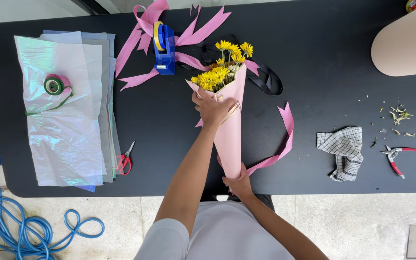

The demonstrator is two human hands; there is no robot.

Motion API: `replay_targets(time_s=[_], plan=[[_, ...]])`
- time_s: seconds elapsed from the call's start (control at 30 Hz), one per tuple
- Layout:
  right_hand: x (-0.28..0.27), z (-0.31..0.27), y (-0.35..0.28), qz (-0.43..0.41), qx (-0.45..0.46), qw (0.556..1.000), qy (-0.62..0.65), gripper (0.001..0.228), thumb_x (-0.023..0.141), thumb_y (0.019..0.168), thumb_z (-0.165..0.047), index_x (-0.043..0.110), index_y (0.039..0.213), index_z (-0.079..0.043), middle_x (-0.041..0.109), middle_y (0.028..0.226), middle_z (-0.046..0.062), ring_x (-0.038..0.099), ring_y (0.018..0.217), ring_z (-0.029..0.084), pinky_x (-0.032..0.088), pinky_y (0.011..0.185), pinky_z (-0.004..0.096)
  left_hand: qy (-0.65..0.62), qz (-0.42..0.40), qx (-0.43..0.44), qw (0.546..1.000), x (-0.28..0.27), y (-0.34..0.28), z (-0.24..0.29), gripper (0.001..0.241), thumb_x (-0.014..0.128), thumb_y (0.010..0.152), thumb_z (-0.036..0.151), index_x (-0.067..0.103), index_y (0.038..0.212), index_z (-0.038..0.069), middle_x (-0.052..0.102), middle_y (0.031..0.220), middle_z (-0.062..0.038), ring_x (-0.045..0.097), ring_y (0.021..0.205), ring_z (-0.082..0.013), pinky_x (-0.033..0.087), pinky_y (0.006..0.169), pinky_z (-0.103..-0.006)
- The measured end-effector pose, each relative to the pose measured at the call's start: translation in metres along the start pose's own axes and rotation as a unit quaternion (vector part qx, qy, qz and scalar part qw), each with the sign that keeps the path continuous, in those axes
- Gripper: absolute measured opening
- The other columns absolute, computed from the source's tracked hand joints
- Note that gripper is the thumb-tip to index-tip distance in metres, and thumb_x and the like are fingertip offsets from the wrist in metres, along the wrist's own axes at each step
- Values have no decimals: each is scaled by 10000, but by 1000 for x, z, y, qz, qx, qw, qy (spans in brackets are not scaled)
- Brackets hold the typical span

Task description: The person ties a pink ribbon around a pre-wrapped bouquet of yellow flowers, securing it with several knots.

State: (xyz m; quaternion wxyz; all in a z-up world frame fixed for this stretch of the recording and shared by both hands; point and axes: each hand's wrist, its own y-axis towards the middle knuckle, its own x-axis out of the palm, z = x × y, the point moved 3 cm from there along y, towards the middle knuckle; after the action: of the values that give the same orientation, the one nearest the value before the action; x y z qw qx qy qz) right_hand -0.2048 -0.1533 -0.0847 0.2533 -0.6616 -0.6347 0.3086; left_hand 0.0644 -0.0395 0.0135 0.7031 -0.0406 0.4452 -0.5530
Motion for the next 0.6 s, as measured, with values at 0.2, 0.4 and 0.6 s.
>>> replay_targets(time_s=[0.2,0.4,0.6], plan=[[14,17,15,106,-36,988,-104,603,780,596,-213,575,1158,-138,611,990,146,703,903,359,357,711,348,2,11,10,1000,8,12,-11,1065,898,584,416,316,1421,107,225,1519,-222,414,1362,-535,431,1126,-554],[5,11,31,97,-59,989,-97,509,787,590,-168,551,1041,-169,637,735,79,689,651,257,522,640,416,8,15,-16,1000,10,16,-17,1081,927,580,446,318,1414,127,242,1515,-223,437,1344,-546,424,1136,-547],[1,15,57,61,-122,988,-77,592,850,531,-138,560,1046,-107,661,807,182,700,749,309,516,730,450,7,17,-3,1000,3,9,-11,1030,918,621,412,328,1408,103,265,1515,-252,441,1332,-576,404,1143,-569]])
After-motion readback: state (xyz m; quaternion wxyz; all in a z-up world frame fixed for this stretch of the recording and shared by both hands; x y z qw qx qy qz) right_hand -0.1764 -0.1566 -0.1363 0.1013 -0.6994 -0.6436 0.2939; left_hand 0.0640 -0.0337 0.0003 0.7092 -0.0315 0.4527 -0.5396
